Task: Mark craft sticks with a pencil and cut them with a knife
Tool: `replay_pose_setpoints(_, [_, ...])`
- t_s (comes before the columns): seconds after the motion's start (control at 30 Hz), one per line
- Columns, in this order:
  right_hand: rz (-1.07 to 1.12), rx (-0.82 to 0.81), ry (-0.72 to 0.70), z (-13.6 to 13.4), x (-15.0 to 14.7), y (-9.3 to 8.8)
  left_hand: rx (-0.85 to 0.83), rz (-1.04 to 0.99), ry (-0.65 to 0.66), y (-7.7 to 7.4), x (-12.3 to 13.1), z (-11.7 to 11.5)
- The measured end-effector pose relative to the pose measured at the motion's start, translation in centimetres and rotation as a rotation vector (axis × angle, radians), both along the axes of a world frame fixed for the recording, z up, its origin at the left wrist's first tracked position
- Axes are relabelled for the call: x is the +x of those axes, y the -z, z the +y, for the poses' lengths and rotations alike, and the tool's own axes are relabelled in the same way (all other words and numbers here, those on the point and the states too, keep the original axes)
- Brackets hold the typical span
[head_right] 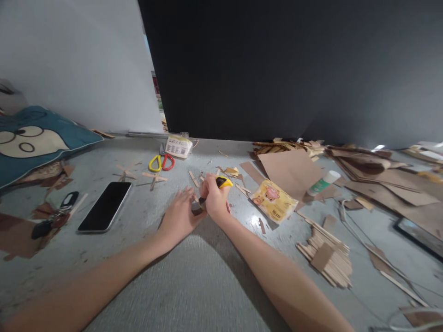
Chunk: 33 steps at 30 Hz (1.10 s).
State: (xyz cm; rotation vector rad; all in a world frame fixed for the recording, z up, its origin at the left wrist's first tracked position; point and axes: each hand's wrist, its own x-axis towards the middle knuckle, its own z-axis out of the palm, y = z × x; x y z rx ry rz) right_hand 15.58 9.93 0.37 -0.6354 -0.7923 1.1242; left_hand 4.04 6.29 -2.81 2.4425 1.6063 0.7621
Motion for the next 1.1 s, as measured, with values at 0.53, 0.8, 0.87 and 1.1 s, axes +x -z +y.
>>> replay_pose_setpoints(0.53, [-0.028, 0.022, -0.010, 0.19, 0.10, 0.78, -0.008, -0.031, 0.015, 0.34, 0.01, 0.12])
replay_pose_setpoints(0.8, [-0.039, 0.025, -0.001, 0.03, -0.03, 0.56, 0.003, -0.018, 0.012, 0.40, -0.06, 0.18])
replay_pose_setpoints(0.87, [-0.028, 0.018, 0.001, -0.02, -0.11, 0.53, -0.001, -0.006, 0.011, 0.41, -0.06, 0.17])
replay_pose_setpoints(1.1, [0.042, -0.013, 0.078, 0.29, -0.23, 0.36, -0.024, -0.038, 0.016, 0.10, -0.09, 0.03])
